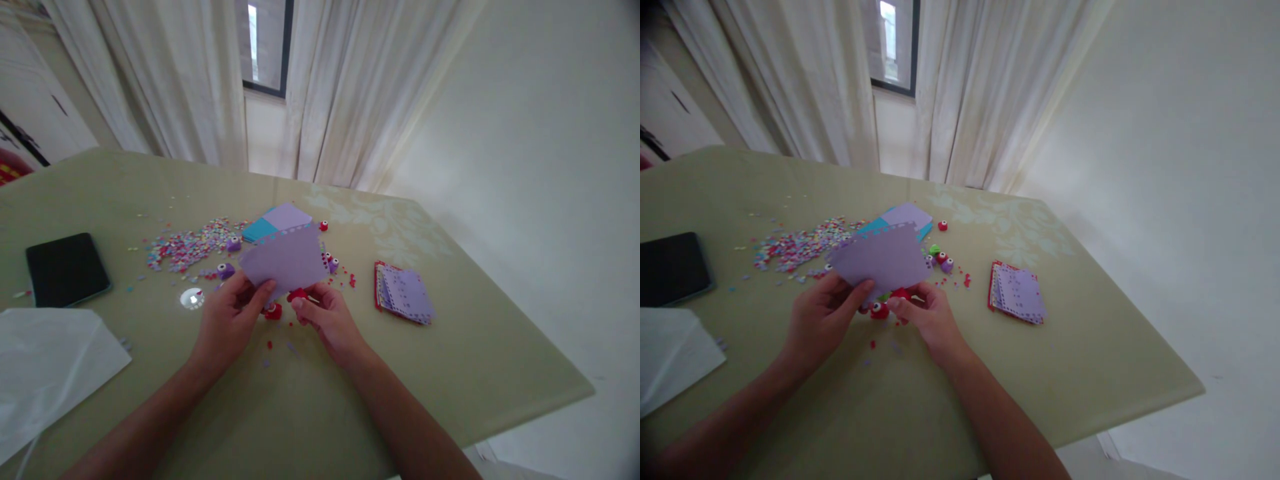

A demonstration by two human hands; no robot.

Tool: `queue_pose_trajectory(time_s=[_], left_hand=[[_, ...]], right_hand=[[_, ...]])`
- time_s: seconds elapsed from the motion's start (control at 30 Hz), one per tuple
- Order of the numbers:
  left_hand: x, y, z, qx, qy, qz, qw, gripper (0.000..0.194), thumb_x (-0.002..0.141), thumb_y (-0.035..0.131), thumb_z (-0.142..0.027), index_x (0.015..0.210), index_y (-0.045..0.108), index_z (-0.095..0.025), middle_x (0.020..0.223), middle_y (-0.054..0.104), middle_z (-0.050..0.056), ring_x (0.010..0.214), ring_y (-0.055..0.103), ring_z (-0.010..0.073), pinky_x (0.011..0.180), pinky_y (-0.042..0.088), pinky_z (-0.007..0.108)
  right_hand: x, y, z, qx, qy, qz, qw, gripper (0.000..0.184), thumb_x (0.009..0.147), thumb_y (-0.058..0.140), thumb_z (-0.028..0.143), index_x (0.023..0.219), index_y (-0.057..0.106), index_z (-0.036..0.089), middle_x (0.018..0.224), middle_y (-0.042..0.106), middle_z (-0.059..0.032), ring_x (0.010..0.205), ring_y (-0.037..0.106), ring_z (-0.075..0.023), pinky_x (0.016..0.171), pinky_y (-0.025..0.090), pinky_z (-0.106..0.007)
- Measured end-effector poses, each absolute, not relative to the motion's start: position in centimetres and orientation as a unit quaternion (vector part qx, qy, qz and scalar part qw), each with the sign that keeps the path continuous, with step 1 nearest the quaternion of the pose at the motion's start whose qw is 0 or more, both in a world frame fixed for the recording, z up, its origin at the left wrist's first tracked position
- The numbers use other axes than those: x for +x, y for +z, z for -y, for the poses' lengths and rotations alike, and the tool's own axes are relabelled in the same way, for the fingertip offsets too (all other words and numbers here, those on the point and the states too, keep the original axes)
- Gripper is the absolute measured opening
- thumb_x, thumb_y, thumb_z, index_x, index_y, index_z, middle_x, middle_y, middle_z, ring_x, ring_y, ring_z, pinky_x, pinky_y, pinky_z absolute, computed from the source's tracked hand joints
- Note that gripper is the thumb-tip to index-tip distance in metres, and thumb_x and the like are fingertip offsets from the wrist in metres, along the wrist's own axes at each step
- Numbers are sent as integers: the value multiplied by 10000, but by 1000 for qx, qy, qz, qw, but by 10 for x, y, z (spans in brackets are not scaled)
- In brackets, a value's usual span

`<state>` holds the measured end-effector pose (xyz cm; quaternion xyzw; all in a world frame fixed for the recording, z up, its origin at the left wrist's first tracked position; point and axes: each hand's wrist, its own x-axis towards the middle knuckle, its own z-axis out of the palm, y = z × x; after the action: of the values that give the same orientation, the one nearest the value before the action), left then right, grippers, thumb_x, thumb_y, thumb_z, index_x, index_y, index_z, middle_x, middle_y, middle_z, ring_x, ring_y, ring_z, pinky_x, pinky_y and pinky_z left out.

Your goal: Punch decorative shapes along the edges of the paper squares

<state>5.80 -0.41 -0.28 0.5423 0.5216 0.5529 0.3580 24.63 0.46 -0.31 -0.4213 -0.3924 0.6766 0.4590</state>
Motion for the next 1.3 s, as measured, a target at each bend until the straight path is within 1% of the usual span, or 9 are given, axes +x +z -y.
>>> queue_pose_trajectory(time_s=[0.2, 0.37, 0.47, 0.57, 0.7, 0.83, 1.0, 1.17, 1.3], left_hand=[[59, -2, 6, 550, 547, -521, 356, 192, 924, 761, -382, 825, 677, -241, 650, 713, -36, 567, 682, 173, 548, 533, 263], [62, -4, 7, 545, 548, -502, 387, 155, 942, 759, -376, 903, 709, -236, 728, 755, -26, 624, 716, 181, 591, 566, 272], [64, -5, 8, 544, 543, -502, 396, 162, 947, 763, -388, 930, 723, -233, 759, 770, -17, 653, 726, 186, 602, 572, 274], [65, -5, 8, 542, 540, -500, 407, 183, 949, 763, -410, 933, 725, -231, 754, 767, -14, 654, 733, 194, 605, 585, 284], [66, -2, 8, 531, 547, -500, 411, 179, 940, 764, -398, 907, 708, -232, 717, 751, -22, 617, 725, 189, 578, 567, 276], [67, 0, 7, 526, 554, -494, 414, 163, 938, 757, -387, 899, 704, -238, 696, 735, -31, 589, 707, 182, 555, 549, 272], [67, -3, 8, 524, 552, -493, 422, 183, 938, 767, -400, 887, 703, -237, 693, 728, -30, 591, 703, 182, 557, 549, 272], [69, -3, 9, 516, 554, -495, 427, 163, 931, 763, -386, 916, 715, -231, 713, 736, -27, 598, 698, 176, 557, 549, 264], [71, 0, 9, 506, 558, -495, 433, 182, 913, 775, -400, 897, 713, -229, 709, 739, -24, 595, 702, 177, 541, 552, 261]], right_hand=[[245, -6, -5, -415, 672, 394, 470, 432, 695, 1009, 531, 868, 790, 200, 829, 742, -16, 670, 595, -127, 651, 478, -268], [247, -8, -7, -419, 659, 409, 472, 436, 694, 1004, 550, 802, 783, 190, 740, 667, 8, 618, 514, -113, 592, 402, -265], [247, -8, -6, -431, 660, 410, 459, 481, 685, 994, 594, 795, 767, 184, 699, 645, 12, 582, 474, -110, 569, 356, -273], [247, -8, -6, -439, 657, 413, 453, 513, 675, 984, 628, 795, 748, 188, 696, 638, 15, 567, 452, -111, 562, 339, -283], [246, -8, -6, -431, 655, 417, 460, 502, 679, 985, 616, 809, 755, 189, 730, 633, 13, 579, 443, -108, 565, 329, -283], [246, -7, -6, -425, 654, 421, 462, 501, 685, 980, 623, 815, 752, 196, 711, 605, 20, 586, 428, -112, 567, 319, -284], [245, -7, -5, -431, 652, 421, 460, 534, 678, 972, 655, 791, 713, 202, 626, 543, 48, 555, 393, -111, 550, 303, -287], [244, -6, -5, -432, 650, 424, 460, 546, 673, 974, 665, 757, 684, 210, 602, 508, 57, 542, 379, -109, 529, 277, -285], [243, -6, -6, -432, 646, 425, 463, 580, 662, 988, 636, 658, 582, 222, 573, 408, 82, 525, 283, -92, 516, 208, -289]])
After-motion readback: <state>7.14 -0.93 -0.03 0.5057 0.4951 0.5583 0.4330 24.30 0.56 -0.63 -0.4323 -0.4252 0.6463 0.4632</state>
